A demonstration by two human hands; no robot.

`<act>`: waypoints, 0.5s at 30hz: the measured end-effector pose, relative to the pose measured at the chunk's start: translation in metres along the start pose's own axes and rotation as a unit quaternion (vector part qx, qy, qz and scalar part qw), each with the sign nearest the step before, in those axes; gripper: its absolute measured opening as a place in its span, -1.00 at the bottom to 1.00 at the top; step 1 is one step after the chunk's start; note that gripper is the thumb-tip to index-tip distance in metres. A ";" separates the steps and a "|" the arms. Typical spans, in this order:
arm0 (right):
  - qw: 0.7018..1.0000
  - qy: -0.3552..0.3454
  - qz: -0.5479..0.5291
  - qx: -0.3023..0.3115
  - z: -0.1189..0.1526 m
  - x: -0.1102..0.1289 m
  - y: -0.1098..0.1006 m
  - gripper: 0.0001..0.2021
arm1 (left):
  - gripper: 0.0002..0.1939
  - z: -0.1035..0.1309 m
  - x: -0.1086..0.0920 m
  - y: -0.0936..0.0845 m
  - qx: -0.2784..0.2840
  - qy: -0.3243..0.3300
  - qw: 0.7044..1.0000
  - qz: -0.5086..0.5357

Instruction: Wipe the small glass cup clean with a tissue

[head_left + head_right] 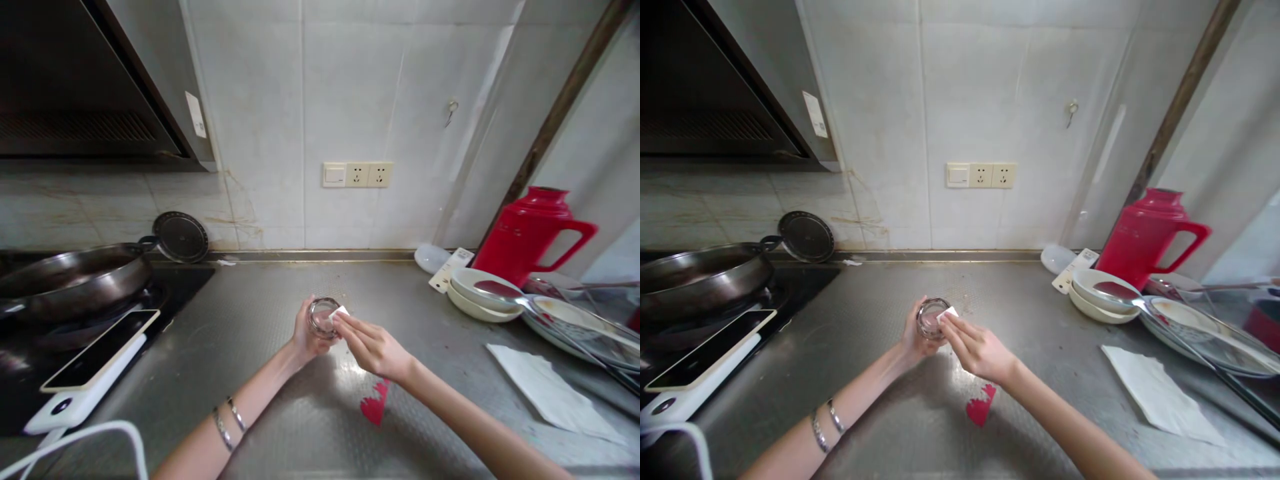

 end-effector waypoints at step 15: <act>0.983 0.181 -0.012 -0.009 -0.025 0.003 0.028 -0.51 | -0.47 -0.012 0.007 -0.011 -0.043 0.034 0.997 -0.052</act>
Point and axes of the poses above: each hand's wrist, its own z-axis away from the middle knuckle, its own y-axis out of the palm, x = y × z, the point moved 4 cm from there along -z, towards the middle knuckle, and after that the axes turned 5 degrees about -y, right-handed, at the moved point
